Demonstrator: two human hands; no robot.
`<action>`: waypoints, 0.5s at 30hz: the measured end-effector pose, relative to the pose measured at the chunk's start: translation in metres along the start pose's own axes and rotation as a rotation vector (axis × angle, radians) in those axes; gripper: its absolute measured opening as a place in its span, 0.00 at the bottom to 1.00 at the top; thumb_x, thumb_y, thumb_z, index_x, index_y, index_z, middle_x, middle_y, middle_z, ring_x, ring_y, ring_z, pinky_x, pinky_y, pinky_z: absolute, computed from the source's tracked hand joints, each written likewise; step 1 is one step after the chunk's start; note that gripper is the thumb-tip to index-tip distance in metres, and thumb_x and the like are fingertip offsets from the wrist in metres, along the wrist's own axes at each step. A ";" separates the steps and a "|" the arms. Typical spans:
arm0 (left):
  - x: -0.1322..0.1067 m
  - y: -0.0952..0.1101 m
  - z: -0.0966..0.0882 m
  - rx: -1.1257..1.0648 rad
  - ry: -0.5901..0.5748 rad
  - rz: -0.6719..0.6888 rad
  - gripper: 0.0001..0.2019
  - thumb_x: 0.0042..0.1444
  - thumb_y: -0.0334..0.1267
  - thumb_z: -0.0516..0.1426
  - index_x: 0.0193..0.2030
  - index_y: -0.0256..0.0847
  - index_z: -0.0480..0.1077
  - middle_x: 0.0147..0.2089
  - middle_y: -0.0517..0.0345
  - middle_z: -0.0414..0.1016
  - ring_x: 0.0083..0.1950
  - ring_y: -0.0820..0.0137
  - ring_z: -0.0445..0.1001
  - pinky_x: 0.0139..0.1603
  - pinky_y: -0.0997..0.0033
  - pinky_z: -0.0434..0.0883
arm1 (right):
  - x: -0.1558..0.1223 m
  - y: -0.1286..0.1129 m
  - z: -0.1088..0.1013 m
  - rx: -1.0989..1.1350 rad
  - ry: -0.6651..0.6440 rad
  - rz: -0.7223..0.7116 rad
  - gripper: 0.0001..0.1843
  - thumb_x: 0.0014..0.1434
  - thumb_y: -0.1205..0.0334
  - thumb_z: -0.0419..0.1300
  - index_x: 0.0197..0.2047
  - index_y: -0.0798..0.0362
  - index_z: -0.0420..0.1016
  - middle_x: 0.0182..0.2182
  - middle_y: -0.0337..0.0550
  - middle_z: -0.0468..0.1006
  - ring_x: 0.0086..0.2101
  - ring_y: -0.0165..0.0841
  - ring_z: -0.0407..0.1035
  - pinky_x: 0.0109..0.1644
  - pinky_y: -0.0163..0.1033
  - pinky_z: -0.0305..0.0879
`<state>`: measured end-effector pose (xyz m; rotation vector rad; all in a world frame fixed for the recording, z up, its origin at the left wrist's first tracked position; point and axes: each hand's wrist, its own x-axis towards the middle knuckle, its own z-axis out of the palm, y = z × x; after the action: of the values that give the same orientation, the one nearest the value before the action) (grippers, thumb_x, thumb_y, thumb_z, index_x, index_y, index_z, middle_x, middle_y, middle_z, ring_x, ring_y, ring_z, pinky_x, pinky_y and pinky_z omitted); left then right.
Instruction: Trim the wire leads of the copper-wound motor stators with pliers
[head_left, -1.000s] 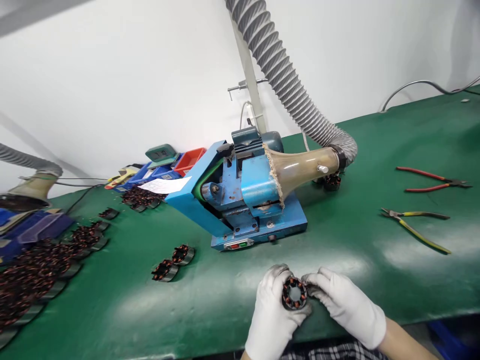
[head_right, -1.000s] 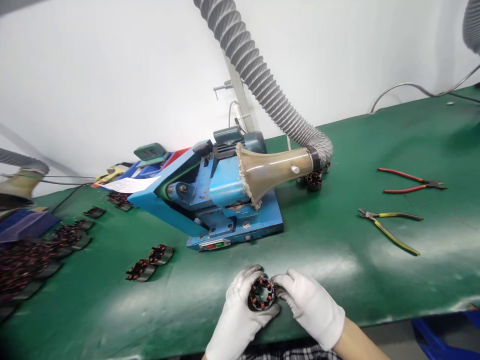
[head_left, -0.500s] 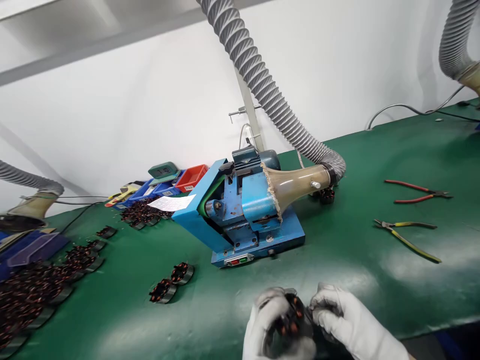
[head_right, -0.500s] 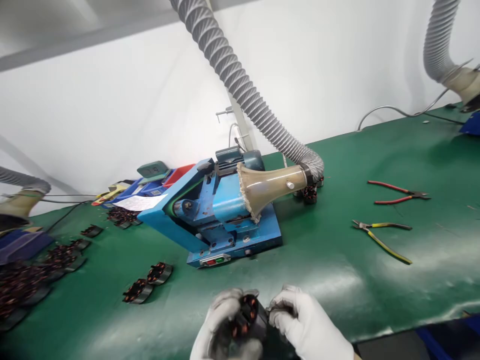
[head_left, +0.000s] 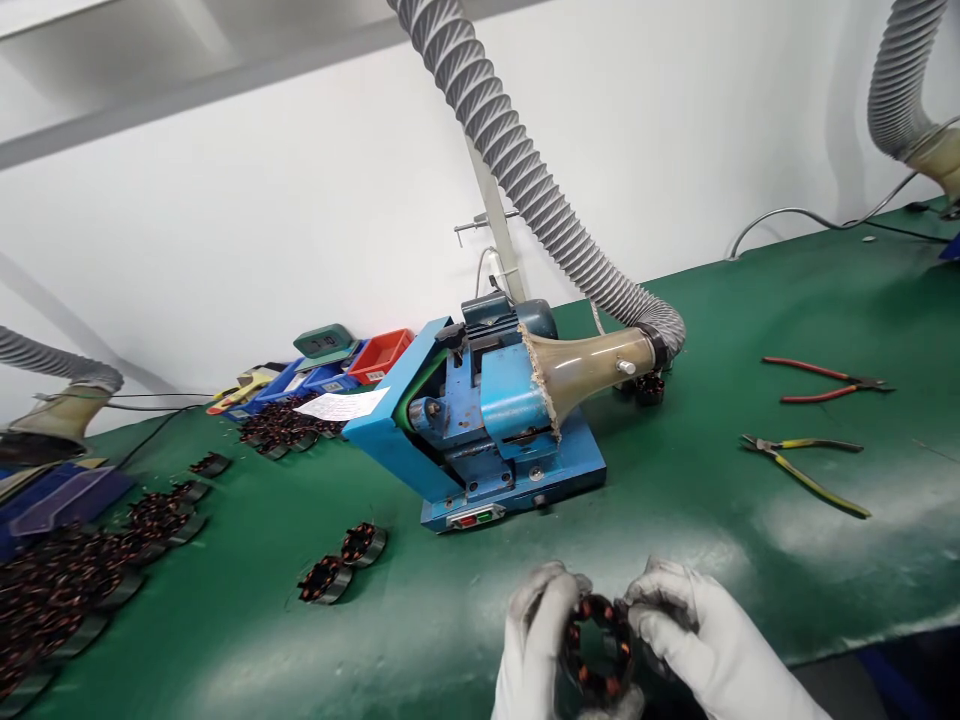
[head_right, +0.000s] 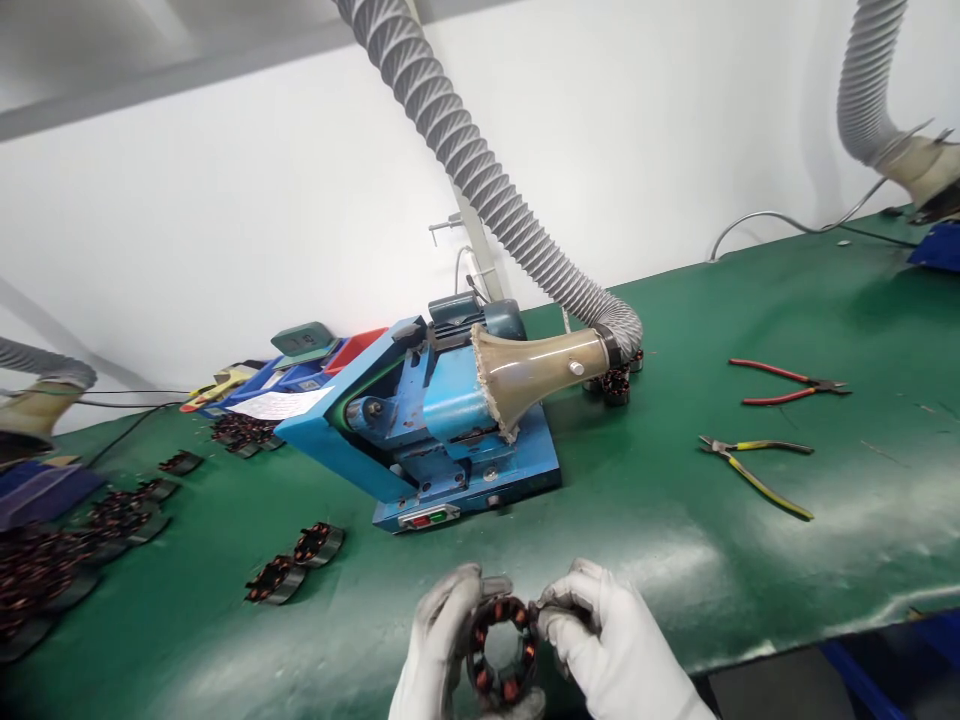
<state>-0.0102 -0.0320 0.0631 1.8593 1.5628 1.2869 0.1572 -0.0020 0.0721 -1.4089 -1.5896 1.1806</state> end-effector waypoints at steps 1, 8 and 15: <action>0.000 0.000 0.000 0.013 0.010 -0.010 0.25 0.44 0.46 0.63 0.51 0.47 0.69 0.53 0.48 0.68 0.52 0.57 0.71 0.44 0.64 0.74 | 0.000 -0.004 -0.002 0.076 -0.043 0.043 0.10 0.54 0.57 0.53 0.28 0.51 0.73 0.29 0.43 0.74 0.34 0.37 0.72 0.39 0.39 0.70; -0.006 -0.011 0.008 -0.240 -0.127 -0.165 0.13 0.45 0.35 0.63 0.40 0.43 0.72 0.47 0.50 0.73 0.47 0.60 0.74 0.46 0.64 0.74 | -0.001 0.003 0.001 0.016 -0.022 -0.048 0.10 0.55 0.59 0.54 0.33 0.49 0.76 0.32 0.42 0.75 0.36 0.35 0.70 0.43 0.38 0.66; -0.002 -0.018 -0.004 -0.172 -0.129 0.039 0.26 0.42 0.34 0.64 0.50 0.48 0.68 0.53 0.50 0.67 0.54 0.56 0.69 0.50 0.58 0.71 | 0.002 -0.008 -0.002 0.044 -0.087 0.041 0.10 0.53 0.58 0.53 0.27 0.52 0.71 0.27 0.43 0.74 0.33 0.37 0.69 0.40 0.41 0.65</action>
<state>-0.0233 -0.0295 0.0497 1.8333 1.3135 1.2496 0.1555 -0.0001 0.0800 -1.3848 -1.5911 1.3092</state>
